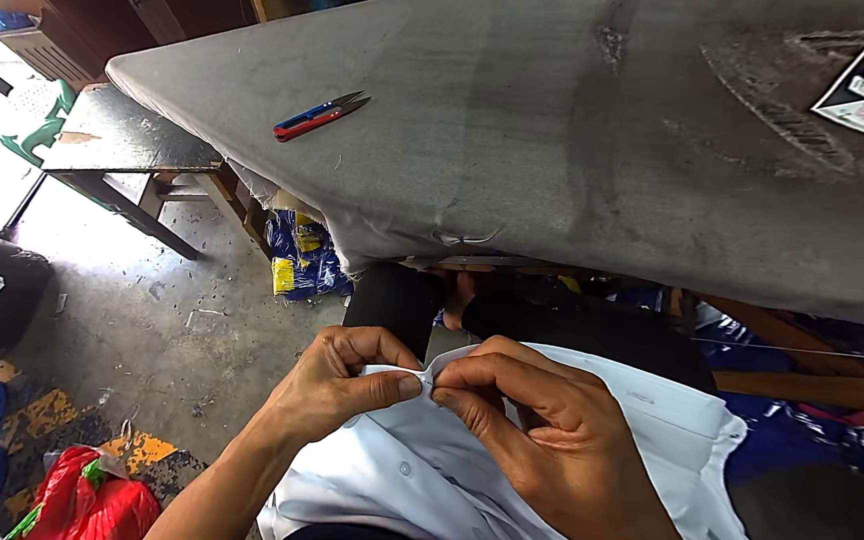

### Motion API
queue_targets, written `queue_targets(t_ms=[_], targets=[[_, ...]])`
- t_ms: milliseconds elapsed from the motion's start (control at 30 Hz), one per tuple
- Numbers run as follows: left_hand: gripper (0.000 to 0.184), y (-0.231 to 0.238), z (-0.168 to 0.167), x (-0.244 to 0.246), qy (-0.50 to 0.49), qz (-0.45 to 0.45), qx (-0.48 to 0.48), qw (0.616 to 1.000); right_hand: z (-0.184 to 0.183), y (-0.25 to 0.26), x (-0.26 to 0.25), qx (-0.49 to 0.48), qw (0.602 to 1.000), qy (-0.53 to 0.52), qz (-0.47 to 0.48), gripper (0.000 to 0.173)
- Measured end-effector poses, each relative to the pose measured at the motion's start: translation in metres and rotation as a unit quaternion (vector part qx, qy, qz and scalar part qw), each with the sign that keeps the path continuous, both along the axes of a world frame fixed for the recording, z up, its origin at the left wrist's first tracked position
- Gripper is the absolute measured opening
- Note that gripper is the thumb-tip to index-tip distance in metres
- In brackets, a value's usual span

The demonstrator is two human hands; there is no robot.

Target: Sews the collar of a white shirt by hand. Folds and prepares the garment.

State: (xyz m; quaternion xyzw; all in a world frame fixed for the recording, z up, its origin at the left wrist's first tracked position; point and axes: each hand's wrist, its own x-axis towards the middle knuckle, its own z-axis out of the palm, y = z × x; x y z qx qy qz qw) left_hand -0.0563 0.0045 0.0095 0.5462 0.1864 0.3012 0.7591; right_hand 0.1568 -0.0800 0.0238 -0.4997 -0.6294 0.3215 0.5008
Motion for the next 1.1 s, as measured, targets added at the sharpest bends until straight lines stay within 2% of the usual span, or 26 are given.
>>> queue_targets(t_ms=[367,600,700,800,900,967,1100], targets=[[0.008,-0.002,-0.001,0.002,0.008,0.002,0.016,1.0,0.004,-0.002,0.001,0.003,0.998,-0.056,0.0,0.013],[0.007,-0.002,-0.005,0.002,-0.019,-0.011,-0.005,1.0,0.001,0.0,-0.001,-0.021,1.0,0.013,0.007,0.014],[0.007,-0.004,-0.006,0.005,-0.032,-0.017,-0.012,0.999,0.003,0.003,-0.002,-0.036,0.995,0.084,0.032,0.014],[0.008,-0.006,-0.007,0.007,-0.021,-0.005,-0.003,1.0,0.003,0.008,-0.004,-0.047,0.992,0.11,0.039,0.02],[0.008,-0.004,-0.003,0.007,0.015,0.039,0.024,0.999,-0.001,0.009,-0.001,-0.017,1.0,0.005,0.006,0.029],[0.007,-0.003,-0.001,0.007,0.039,0.067,0.044,0.996,0.002,0.006,-0.002,0.023,0.996,-0.081,-0.035,0.027],[0.008,-0.003,0.0,0.01,0.053,0.08,0.053,0.994,0.008,0.003,-0.008,0.061,0.988,-0.127,-0.064,0.02]])
